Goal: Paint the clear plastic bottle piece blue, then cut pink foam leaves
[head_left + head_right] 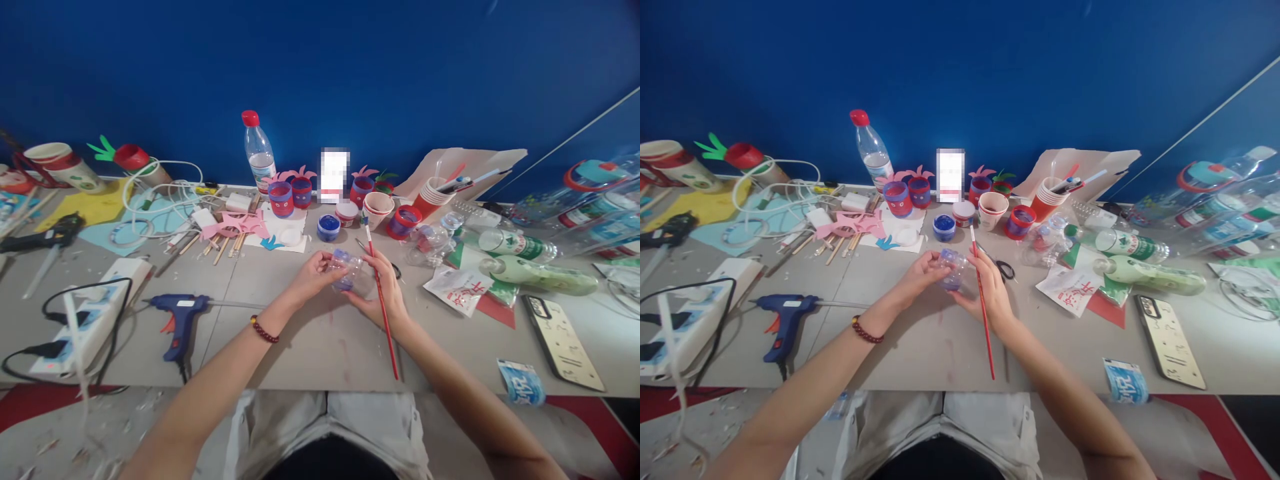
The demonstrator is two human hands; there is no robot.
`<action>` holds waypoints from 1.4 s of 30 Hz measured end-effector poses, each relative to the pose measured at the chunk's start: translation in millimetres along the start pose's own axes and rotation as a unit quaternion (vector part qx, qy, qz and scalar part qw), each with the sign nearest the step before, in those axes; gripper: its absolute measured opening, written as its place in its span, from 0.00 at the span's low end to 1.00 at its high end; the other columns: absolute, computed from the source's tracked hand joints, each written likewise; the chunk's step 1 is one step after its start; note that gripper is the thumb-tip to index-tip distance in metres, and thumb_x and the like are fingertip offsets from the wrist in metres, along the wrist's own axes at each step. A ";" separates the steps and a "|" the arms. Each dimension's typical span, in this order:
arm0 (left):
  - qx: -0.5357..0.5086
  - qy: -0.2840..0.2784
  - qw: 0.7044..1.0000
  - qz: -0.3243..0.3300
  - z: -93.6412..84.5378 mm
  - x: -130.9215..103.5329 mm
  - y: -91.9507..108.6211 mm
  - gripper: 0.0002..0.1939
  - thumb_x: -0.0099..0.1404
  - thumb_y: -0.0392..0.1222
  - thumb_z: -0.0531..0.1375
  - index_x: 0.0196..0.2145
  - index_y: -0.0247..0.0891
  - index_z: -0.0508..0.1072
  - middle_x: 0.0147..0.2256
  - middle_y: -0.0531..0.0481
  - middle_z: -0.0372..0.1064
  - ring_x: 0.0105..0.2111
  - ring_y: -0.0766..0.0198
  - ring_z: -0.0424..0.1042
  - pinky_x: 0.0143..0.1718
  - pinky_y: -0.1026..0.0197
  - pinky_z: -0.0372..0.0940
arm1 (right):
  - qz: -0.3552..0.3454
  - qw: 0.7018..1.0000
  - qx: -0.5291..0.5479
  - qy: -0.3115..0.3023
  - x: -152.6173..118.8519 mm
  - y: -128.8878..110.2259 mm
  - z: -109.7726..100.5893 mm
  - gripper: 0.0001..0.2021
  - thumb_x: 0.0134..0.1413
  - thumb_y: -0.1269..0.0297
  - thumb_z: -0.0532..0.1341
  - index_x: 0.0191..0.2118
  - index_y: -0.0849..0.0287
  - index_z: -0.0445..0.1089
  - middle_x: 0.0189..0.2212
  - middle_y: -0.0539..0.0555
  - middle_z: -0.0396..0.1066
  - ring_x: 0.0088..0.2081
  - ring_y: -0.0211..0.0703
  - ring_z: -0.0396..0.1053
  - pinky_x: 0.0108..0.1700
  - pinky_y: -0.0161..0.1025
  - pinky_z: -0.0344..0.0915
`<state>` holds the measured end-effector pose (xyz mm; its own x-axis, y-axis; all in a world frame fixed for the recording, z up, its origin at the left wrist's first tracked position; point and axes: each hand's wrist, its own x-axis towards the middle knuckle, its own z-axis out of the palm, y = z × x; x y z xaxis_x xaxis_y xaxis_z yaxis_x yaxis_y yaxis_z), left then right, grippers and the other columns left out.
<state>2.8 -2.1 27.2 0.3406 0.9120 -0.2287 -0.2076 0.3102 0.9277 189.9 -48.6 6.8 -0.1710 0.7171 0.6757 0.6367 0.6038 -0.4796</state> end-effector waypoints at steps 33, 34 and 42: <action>-0.167 -0.011 0.986 -0.001 -9.8 9.5 -5.2 0.20 0.52 0.45 0.74 0.40 0.38 0.75 0.42 0.44 0.78 0.50 0.53 0.75 0.57 0.50 0.62 | 0.081 0.981 0.168 0.052 79.3 -16.0 -42.6 0.12 0.68 0.61 0.55 0.50 0.52 0.74 0.42 0.53 0.79 0.44 0.44 0.78 0.51 0.48 0.76; -0.183 -0.024 0.983 -0.008 -10.8 9.6 -4.0 0.18 0.53 0.46 0.73 0.38 0.38 0.76 0.42 0.44 0.78 0.50 0.53 0.75 0.56 0.50 0.63 | 0.087 0.979 0.183 0.040 86.1 -13.9 -38.8 0.13 0.69 0.61 0.54 0.51 0.53 0.73 0.42 0.53 0.78 0.45 0.44 0.78 0.52 0.49 0.76; -0.231 -0.021 0.973 0.009 -12.3 9.6 5.0 0.15 0.58 0.50 0.68 0.41 0.41 0.78 0.45 0.47 0.79 0.51 0.55 0.75 0.55 0.54 0.65 | 0.100 0.962 0.238 -0.090 98.7 8.9 1.0 0.25 0.55 0.59 0.68 0.56 0.54 0.63 0.60 0.60 0.69 0.58 0.50 0.70 0.59 0.51 0.69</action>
<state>-6.2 11.5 26.0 0.3678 0.9098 -0.1924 -0.6013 0.3906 0.6971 177.8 28.0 68.7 -0.2353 0.8582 0.4562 0.2612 0.5079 -0.8209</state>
